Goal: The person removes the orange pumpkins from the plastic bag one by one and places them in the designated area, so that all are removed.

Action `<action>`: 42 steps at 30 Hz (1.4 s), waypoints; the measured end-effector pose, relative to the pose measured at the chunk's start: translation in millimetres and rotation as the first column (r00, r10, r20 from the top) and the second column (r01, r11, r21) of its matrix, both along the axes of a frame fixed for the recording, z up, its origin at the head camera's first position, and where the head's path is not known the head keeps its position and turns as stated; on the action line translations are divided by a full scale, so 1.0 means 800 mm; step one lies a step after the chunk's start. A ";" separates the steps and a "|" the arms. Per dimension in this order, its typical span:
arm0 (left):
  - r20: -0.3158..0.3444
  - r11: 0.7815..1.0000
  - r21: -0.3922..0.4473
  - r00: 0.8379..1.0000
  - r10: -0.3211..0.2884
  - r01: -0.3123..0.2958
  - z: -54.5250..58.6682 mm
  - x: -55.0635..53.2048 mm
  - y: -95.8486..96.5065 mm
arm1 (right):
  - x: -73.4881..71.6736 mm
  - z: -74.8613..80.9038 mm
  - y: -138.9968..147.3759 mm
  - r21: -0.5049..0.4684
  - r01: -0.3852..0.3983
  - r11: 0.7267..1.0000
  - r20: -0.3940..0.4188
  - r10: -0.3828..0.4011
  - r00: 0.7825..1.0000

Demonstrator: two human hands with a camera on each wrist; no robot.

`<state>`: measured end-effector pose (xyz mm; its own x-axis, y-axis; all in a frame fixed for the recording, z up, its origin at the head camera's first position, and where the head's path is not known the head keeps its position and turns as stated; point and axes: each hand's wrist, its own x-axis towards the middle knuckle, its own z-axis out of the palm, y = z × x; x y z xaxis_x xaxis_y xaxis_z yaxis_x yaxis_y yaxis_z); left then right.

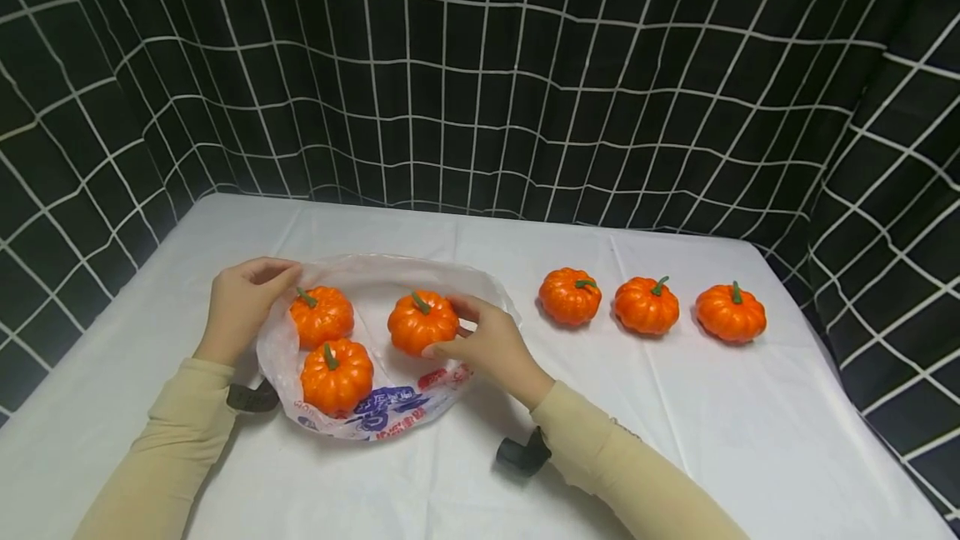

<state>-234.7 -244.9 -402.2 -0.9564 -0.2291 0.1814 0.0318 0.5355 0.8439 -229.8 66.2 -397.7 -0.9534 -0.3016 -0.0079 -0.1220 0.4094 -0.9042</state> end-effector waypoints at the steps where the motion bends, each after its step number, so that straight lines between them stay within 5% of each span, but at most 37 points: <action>1: -0.001 1.000 0.000 1.000 0.001 -0.001 0.000 0.000 0.000 | 0.002 0.001 0.004 0.002 0.002 1.000 0.004 -0.002 1.000; 22: -0.015 1.000 0.003 1.000 0.005 -0.005 0.003 0.003 0.002 | 0.030 0.016 0.064 -0.024 0.007 1.000 0.011 -0.007 1.000; 42: -0.007 1.000 -0.003 1.000 0.004 -0.004 0.000 0.000 0.001 | 0.058 0.020 0.128 0.002 0.120 0.993 0.057 -0.120 0.991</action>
